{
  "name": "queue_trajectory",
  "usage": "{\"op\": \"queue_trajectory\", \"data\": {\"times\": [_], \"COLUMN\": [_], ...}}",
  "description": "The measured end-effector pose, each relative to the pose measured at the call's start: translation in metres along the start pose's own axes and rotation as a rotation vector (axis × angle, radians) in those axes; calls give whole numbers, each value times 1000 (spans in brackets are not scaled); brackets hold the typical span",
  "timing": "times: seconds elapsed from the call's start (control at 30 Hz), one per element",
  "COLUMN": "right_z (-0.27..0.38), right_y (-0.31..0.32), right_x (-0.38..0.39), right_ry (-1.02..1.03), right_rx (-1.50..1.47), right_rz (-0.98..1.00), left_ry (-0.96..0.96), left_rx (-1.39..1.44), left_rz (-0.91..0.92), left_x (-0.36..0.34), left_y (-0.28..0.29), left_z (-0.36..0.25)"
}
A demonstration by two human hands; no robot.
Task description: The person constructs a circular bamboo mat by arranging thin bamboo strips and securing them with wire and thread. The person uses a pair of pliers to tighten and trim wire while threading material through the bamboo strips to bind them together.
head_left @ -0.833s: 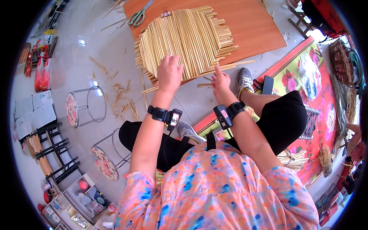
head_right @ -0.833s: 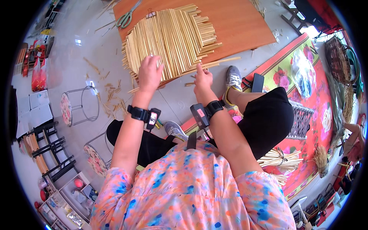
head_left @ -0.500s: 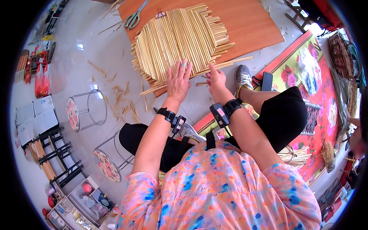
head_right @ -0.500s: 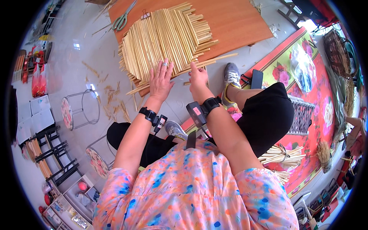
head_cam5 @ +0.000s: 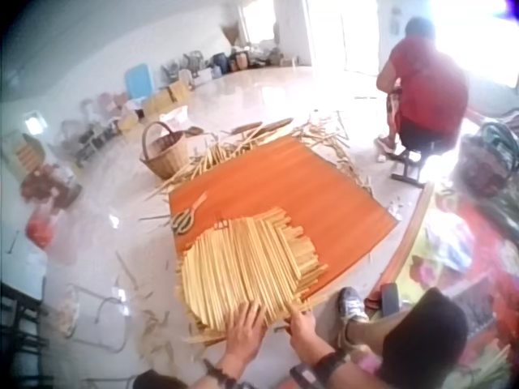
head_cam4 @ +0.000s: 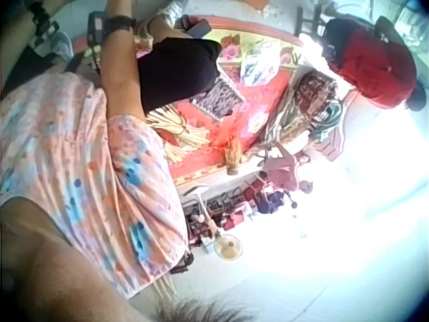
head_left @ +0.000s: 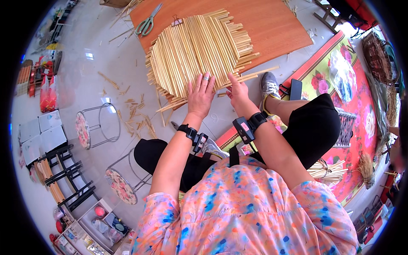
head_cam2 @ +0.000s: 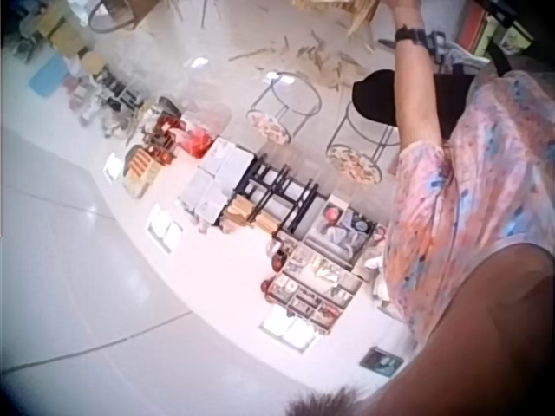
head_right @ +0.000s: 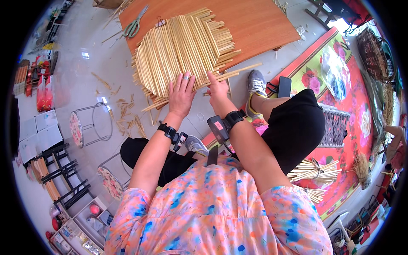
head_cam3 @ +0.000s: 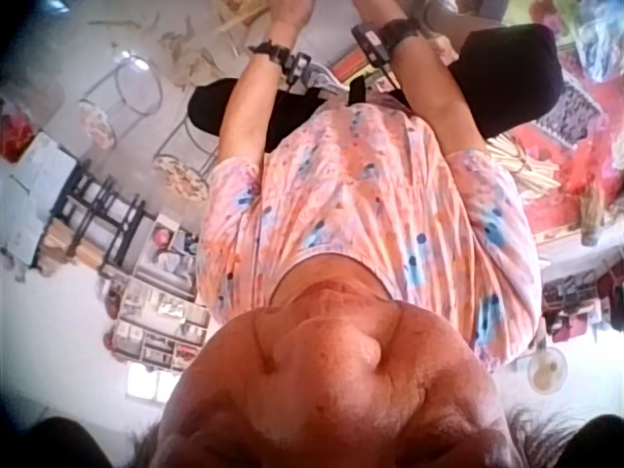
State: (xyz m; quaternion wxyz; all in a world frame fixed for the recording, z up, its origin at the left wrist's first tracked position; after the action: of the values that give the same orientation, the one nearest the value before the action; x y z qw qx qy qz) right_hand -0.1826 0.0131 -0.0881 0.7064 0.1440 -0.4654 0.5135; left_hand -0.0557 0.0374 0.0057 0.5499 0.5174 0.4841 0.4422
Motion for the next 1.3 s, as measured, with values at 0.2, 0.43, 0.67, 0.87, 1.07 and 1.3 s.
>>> {"op": "queue_trajectory", "data": {"times": [0.2, 0.43, 0.67, 0.87, 1.07, 1.3], "right_z": [-5, -9, -9, -10, -9, -9], "right_y": [-7, -4, -8, -7, -6, -8], "right_x": [12, 7, 4, 5, 6, 9], "right_ry": [1, 3, 9, 22, -4, -33], "right_rx": [-144, -171, -147, -161, -94, -53], "right_rz": [48, 81, 95, 54, 39, 35], "left_ry": [2, 77, 188, 197, 215, 320], "left_rx": [-19, 215, 204, 96, 170, 530], "left_rz": [-3, -244, -154, -29, -104, -110], "left_x": [4, -15, -63, -74, -72, -53], "left_y": [4, 45, 30, 9, 18, 23], "left_z": [-2, 25, 59, 60, 62, 82]}}
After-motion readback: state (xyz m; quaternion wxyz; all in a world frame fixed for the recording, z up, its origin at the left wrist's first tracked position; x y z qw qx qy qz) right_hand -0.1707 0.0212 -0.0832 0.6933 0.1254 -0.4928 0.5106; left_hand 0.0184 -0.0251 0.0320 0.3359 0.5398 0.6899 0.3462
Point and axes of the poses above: each hand's wrist, its own x-axis away from the middle knuckle, its own y-axis out of the back of the hand, z = x × y, the point moved 8 cm from there along -x, towards the middle knuckle, and after that the axes turned 3 degrees about -x, right-handed, at the moved point
